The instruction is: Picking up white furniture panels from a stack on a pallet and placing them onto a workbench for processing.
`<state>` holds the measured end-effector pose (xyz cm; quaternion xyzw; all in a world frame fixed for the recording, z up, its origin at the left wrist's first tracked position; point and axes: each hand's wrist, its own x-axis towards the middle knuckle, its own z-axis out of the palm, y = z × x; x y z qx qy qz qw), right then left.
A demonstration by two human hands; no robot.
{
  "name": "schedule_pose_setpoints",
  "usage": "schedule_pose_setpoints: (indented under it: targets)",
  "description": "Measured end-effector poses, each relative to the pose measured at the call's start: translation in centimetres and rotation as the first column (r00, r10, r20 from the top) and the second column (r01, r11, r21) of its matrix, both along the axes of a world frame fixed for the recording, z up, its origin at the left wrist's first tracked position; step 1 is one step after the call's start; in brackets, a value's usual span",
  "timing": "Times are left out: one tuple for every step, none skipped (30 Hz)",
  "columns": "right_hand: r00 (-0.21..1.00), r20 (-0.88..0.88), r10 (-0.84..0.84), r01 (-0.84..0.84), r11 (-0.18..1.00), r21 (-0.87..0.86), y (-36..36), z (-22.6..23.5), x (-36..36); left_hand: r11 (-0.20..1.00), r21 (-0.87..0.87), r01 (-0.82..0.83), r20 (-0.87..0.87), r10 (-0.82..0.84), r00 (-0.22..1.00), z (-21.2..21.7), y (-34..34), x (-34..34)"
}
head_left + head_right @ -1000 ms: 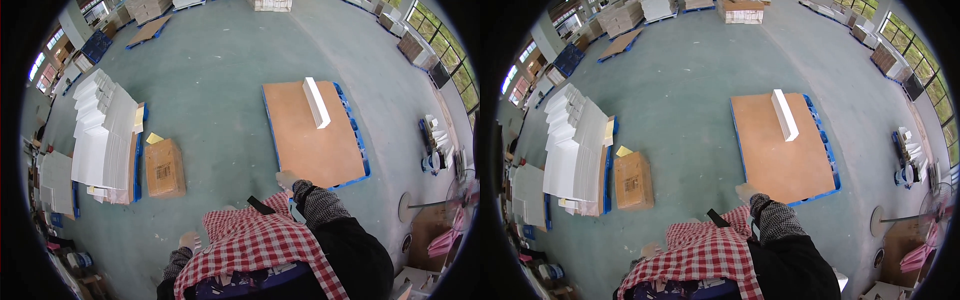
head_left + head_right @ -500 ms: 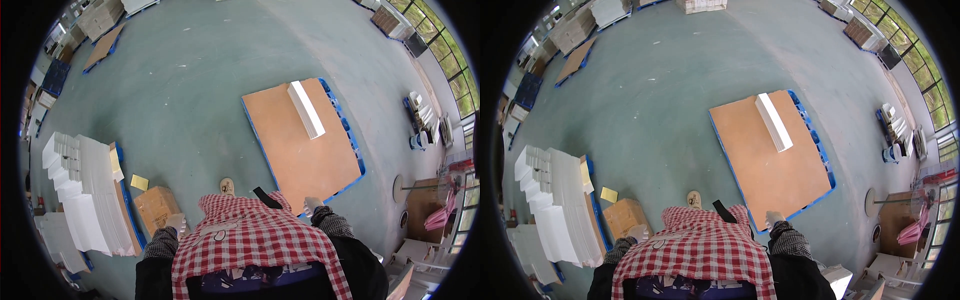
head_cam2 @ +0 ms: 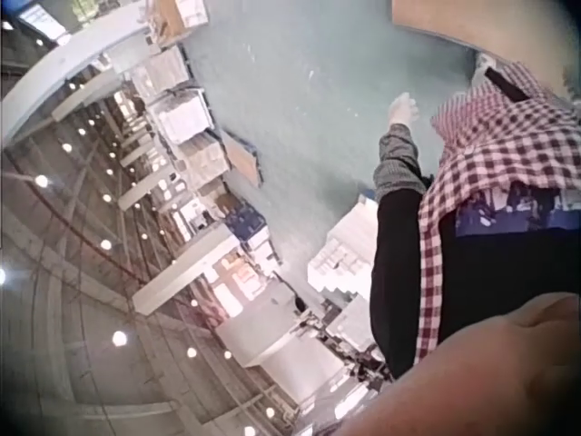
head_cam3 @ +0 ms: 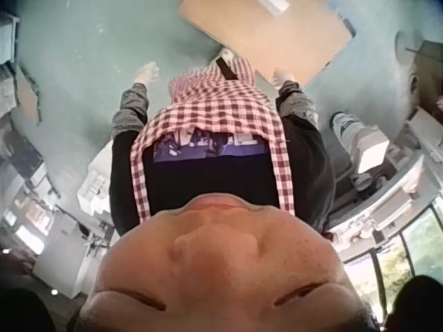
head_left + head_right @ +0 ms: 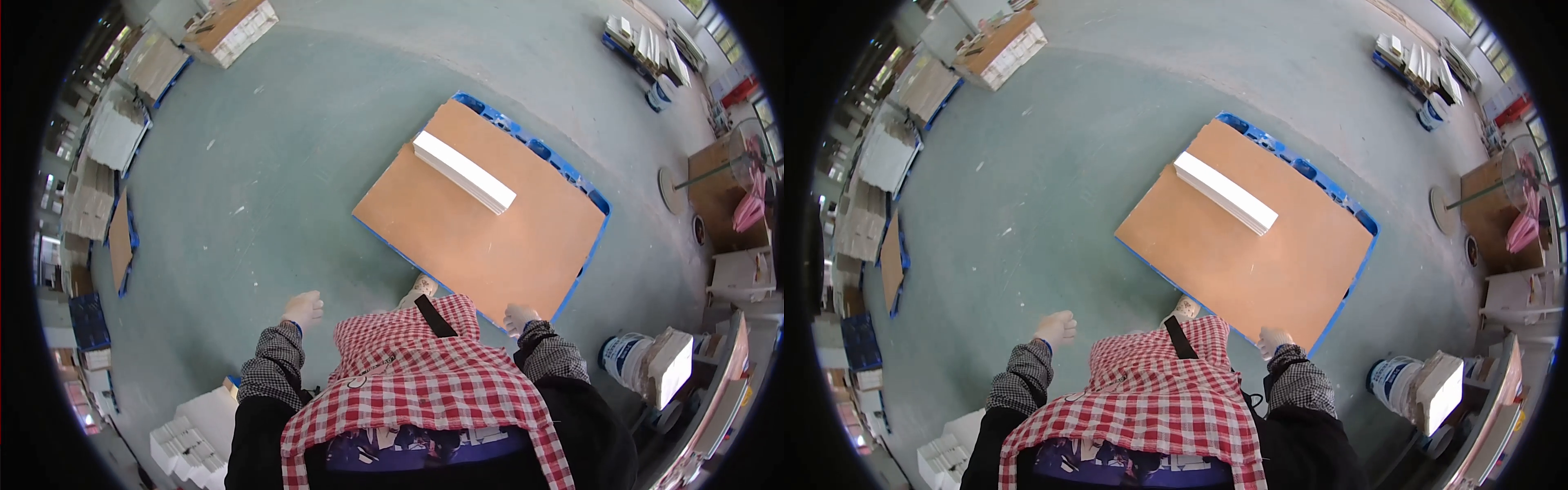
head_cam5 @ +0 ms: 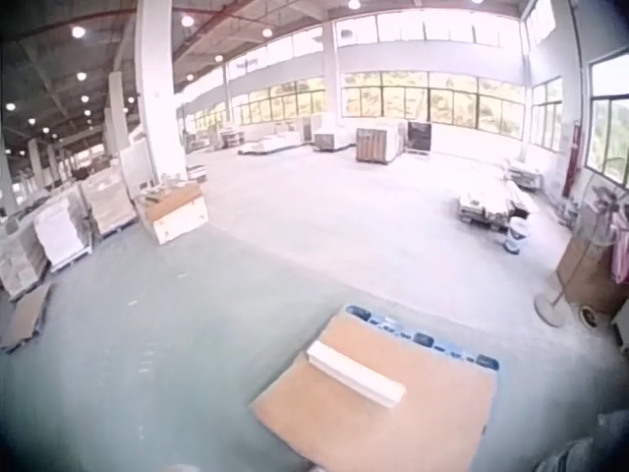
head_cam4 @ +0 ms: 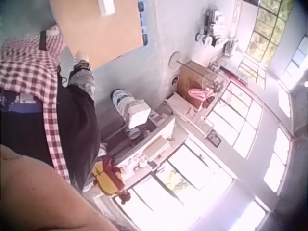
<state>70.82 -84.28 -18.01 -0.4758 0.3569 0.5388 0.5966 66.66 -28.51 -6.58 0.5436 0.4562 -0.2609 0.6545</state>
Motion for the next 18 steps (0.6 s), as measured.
schedule_pose_setpoints:
  targets:
    - [0.997,-0.03,-0.07,0.068,0.996,-0.061,-0.2,-0.9,1.6,0.999,0.0,0.054,-0.014,-0.054,0.998,0.7,0.2,2.8]
    - [0.996,0.003,-0.092,0.092,0.99,-0.107,0.6,-0.9,3.2,0.997,0.039,0.072,-0.019,-0.071,0.997,1.2,0.6,5.0]
    - [0.993,0.04,-0.109,0.114,0.981,-0.158,1.9,-0.4,5.1,0.993,0.072,0.089,-0.02,-0.088,0.996,1.5,0.9,7.7]
    - [0.983,0.076,-0.165,0.177,0.968,-0.178,2.4,-0.1,6.6,0.99,0.067,0.128,-0.035,-0.125,0.991,2.0,1.1,10.6]
    - [0.971,0.112,-0.213,0.232,0.953,-0.197,2.8,0.2,7.7,0.983,0.093,0.156,-0.04,-0.153,0.987,2.5,1.5,13.4]
    - [0.968,0.099,-0.232,0.248,0.948,-0.198,3.7,0.9,9.1,0.977,0.125,0.172,-0.041,-0.168,0.985,2.8,1.7,16.2]
    - [0.945,0.109,-0.307,0.323,0.924,-0.202,4.7,2.0,10.7,0.974,0.129,0.187,-0.052,-0.181,0.982,2.8,1.8,19.0]
    - [0.915,0.118,-0.387,0.404,0.891,-0.208,5.3,2.4,11.7,0.971,0.122,0.204,-0.043,-0.2,0.979,2.9,1.9,21.9]
    - [0.905,0.101,-0.414,0.426,0.879,-0.212,4.9,1.8,11.8,0.967,0.111,0.23,-0.039,-0.227,0.973,2.8,1.5,24.6]
    - [0.895,0.1,-0.435,0.447,0.87,-0.209,4.1,1.4,11.7,0.959,0.111,0.26,-0.057,-0.255,0.965,2.4,0.6,27.3]
    - [0.885,0.099,-0.455,0.466,0.862,-0.2,3.9,0.8,11.9,0.941,0.133,0.312,-0.043,-0.309,0.95,2.3,-0.7,30.1]
    - [0.874,0.072,-0.481,0.484,0.848,-0.216,3.7,0.4,12.2,0.921,0.154,0.359,-0.03,-0.359,0.933,1.7,-2.0,32.7]
    - [0.862,0.056,-0.503,0.502,0.837,-0.216,3.7,-0.1,12.4,0.91,0.157,0.384,-0.046,-0.382,0.923,0.7,-3.0,35.1]
    - [0.859,0.061,-0.508,0.505,0.825,-0.254,3.5,-0.5,12.9,0.892,0.133,0.433,-0.055,-0.429,0.901,-0.6,-4.3,37.6]
    - [0.856,0.065,-0.513,0.507,0.81,-0.294,3.4,-1.0,13.4,0.87,0.106,0.481,-0.065,-0.477,0.877,-2.1,-5.6,39.9]
    - [0.838,0.063,-0.542,0.533,0.788,-0.307,3.3,-1.6,14.0,0.838,0.137,0.528,-0.068,-0.524,0.849,-3.7,-6.9,42.1]
    - [0.818,0.048,-0.573,0.555,0.763,-0.332,2.5,-2.5,13.7,0.819,0.111,0.563,-0.083,-0.557,0.826,-6.1,-8.5,43.5]
    - [0.812,0.093,-0.576,0.564,0.733,-0.381,2.4,-3.7,14.6,0.811,0.073,0.581,-0.063,-0.578,0.814,-8.2,-9.5,45.9]
